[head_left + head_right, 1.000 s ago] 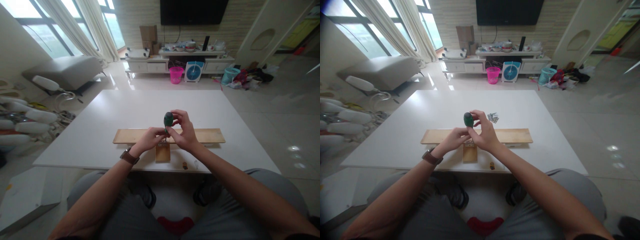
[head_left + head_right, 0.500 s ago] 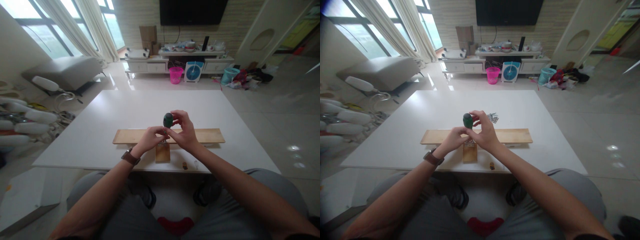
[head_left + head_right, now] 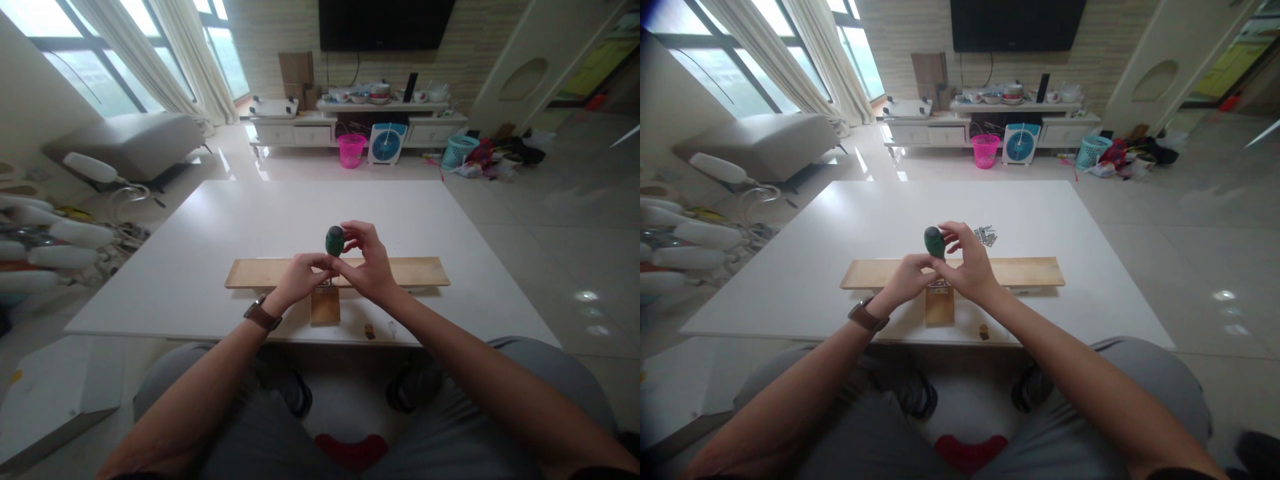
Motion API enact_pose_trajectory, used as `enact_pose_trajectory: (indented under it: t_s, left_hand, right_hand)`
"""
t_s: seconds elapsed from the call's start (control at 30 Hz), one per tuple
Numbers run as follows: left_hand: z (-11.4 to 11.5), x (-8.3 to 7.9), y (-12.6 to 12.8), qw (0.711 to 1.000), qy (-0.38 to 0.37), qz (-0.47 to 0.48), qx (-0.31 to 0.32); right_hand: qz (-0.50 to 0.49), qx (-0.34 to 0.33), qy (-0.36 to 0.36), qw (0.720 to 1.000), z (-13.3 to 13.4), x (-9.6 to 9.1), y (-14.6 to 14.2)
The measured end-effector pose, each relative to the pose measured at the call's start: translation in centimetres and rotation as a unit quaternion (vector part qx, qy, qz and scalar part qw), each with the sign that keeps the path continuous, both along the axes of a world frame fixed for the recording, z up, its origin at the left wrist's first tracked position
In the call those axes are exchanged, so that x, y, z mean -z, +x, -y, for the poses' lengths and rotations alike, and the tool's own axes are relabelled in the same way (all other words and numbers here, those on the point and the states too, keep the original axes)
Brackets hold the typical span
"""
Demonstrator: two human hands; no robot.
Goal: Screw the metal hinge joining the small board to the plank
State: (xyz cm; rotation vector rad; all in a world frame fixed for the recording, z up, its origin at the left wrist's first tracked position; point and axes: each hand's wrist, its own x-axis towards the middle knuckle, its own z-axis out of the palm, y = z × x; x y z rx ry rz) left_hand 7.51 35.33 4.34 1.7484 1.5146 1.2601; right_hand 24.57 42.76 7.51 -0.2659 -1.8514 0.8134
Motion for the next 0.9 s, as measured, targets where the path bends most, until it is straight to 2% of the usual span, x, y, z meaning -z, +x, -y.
enact_pose_trajectory:
  t_s: [0.1,0.3,0.7,0.77,0.9]
  left_hand:
    - [0.0,0.0,-0.1,1.000,-0.006,0.008,-0.003]
    - [0.1,-0.6,-0.9,0.997,-0.018,0.008,0.079]
    - [-0.1,0.0,-0.4,1.000,0.009,-0.007,-0.008]
    - [0.0,0.0,-0.4,1.000,0.011,-0.001,-0.003]
    - [0.1,-0.4,-0.7,0.998,0.002,0.013,0.058]
  right_hand:
    - [0.007,-0.001,-0.001,1.000,0.1,0.0,0.0]
    - [0.002,0.007,0.002,1.000,0.0,0.1,0.1]
    - [0.016,0.014,-0.009,1.000,-0.1,0.2,0.0]
    - [0.012,0.013,-0.008,1.000,-0.1,0.2,0.0]
    - [0.008,0.009,-0.003,1.000,-0.1,0.2,0.0]
